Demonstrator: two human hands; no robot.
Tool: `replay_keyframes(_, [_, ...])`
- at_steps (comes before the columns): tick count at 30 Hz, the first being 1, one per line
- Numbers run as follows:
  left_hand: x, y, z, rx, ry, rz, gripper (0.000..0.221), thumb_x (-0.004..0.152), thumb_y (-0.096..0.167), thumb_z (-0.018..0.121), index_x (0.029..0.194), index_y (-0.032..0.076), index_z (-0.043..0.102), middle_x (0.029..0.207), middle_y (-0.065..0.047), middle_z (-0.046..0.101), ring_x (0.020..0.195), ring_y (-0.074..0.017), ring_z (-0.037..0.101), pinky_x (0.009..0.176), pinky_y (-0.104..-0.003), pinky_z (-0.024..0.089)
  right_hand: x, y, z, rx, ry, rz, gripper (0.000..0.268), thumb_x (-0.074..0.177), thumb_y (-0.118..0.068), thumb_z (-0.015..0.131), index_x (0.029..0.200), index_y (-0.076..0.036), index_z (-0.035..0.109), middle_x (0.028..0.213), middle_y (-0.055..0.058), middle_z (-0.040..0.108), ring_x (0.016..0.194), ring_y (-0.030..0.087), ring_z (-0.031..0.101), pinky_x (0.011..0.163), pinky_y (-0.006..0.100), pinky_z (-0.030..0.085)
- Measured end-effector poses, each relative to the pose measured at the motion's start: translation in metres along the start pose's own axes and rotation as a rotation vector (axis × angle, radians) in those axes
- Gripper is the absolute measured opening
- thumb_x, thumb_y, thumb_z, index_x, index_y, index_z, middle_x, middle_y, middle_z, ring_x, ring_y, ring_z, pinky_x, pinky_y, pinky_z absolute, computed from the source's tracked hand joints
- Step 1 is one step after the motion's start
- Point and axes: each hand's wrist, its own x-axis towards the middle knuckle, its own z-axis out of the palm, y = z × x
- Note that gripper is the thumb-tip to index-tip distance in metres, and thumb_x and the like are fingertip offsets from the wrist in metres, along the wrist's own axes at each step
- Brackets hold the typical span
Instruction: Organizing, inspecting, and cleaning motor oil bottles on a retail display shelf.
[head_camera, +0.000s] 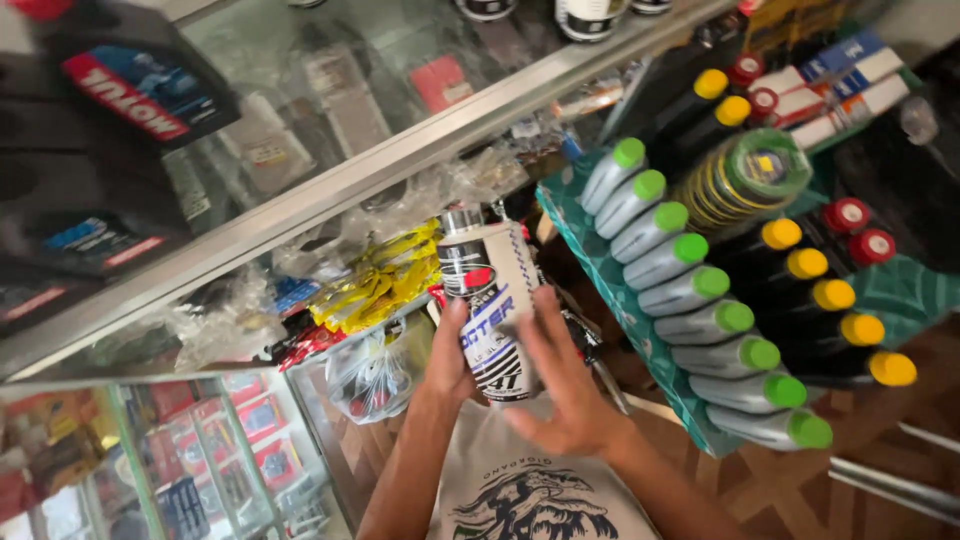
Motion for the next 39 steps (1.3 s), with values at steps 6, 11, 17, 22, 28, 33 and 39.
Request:
replay_keyframes(6, [-0.030, 0.023, 0.036, 0.095, -0.022, -0.057, 0.078, 0.091, 0.059, 0.060, 0.137, -0.003, 0.061, 0.127, -0.028, 0.068, 0.116, -0.0393, 0.067, 0.105, -0.061, 0.049, 0.052, 0.030, -0.011, 0.483, 0.013, 0.219, 0.091, 0.098, -0.045, 0.058, 0.165, -0.006, 0.011, 0.172, 0.022, -0.006, 0.158, 0.040, -0.006, 0.127, 0.057, -0.001])
replay_keyframes(11, [-0.027, 0.006, 0.016, 0.040, 0.085, -0.126, 0.083, 0.086, 0.064, 0.065, 0.134, -0.004, 0.063, 0.123, -0.026, 0.071, 0.111, -0.0386, 0.070, 0.103, -0.056, 0.052, 0.066, 0.016, -0.005, 0.104, -0.204, 0.185, 0.090, 0.096, -0.045, 0.064, 0.165, -0.007, 0.019, 0.169, 0.030, 0.010, 0.155, 0.052, 0.006, 0.125, 0.061, 0.008])
replay_keyframes(17, [-0.039, 0.026, 0.019, -0.119, 0.105, 0.075, 0.056, 0.096, 0.035, 0.056, 0.138, 0.000, 0.058, 0.127, -0.019, 0.068, 0.105, -0.0280, 0.064, 0.097, -0.040, 0.050, 0.015, -0.021, -0.004, 0.061, -0.339, 0.094, 0.081, 0.086, -0.033, 0.069, 0.157, -0.006, 0.040, 0.172, 0.016, 0.013, 0.159, 0.049, 0.006, 0.125, 0.064, 0.018])
replay_keyframes(22, [-0.034, 0.024, 0.015, 0.029, 0.126, -0.059, 0.056, 0.097, 0.041, 0.055, 0.134, 0.000, 0.063, 0.116, -0.019, 0.071, 0.092, -0.0254, 0.066, 0.082, -0.038, 0.053, 0.008, 0.029, 0.010, 0.310, -0.172, 0.147, 0.081, 0.095, -0.039, 0.058, 0.162, -0.006, 0.026, 0.174, 0.025, -0.002, 0.163, 0.040, 0.002, 0.128, 0.055, 0.009])
replay_keyframes(28, [-0.043, 0.017, 0.042, 0.009, 0.166, -0.147, 0.069, 0.094, 0.038, 0.051, 0.149, -0.004, 0.050, 0.143, -0.028, 0.059, 0.123, -0.0366, 0.059, 0.107, -0.046, 0.045, 0.071, 0.041, -0.002, 0.412, -0.113, 0.277, 0.071, 0.095, -0.020, 0.054, 0.159, -0.003, 0.031, 0.173, 0.016, 0.014, 0.162, 0.031, 0.010, 0.129, 0.045, 0.010])
replay_keyframes(33, [-0.033, 0.010, 0.014, -0.019, 0.123, -0.130, 0.065, 0.087, 0.027, 0.057, 0.143, -0.007, 0.052, 0.130, -0.029, 0.064, 0.109, -0.0366, 0.062, 0.097, -0.046, 0.048, 0.069, 0.042, 0.005, 0.673, -0.100, 0.488, 0.073, 0.094, -0.012, 0.047, 0.162, -0.007, 0.021, 0.172, 0.013, 0.020, 0.158, 0.027, 0.019, 0.125, 0.040, 0.014])
replay_keyframes(39, [-0.026, 0.017, 0.002, -0.071, 0.049, -0.023, 0.082, 0.076, 0.033, 0.058, 0.148, -0.004, 0.048, 0.132, -0.030, 0.061, 0.110, -0.0410, 0.059, 0.096, -0.051, 0.047, 0.038, 0.014, 0.005, 0.617, -0.186, 0.516, 0.090, 0.092, -0.031, 0.056, 0.162, -0.004, 0.007, 0.167, 0.022, 0.022, 0.152, 0.036, 0.027, 0.121, 0.048, 0.021])
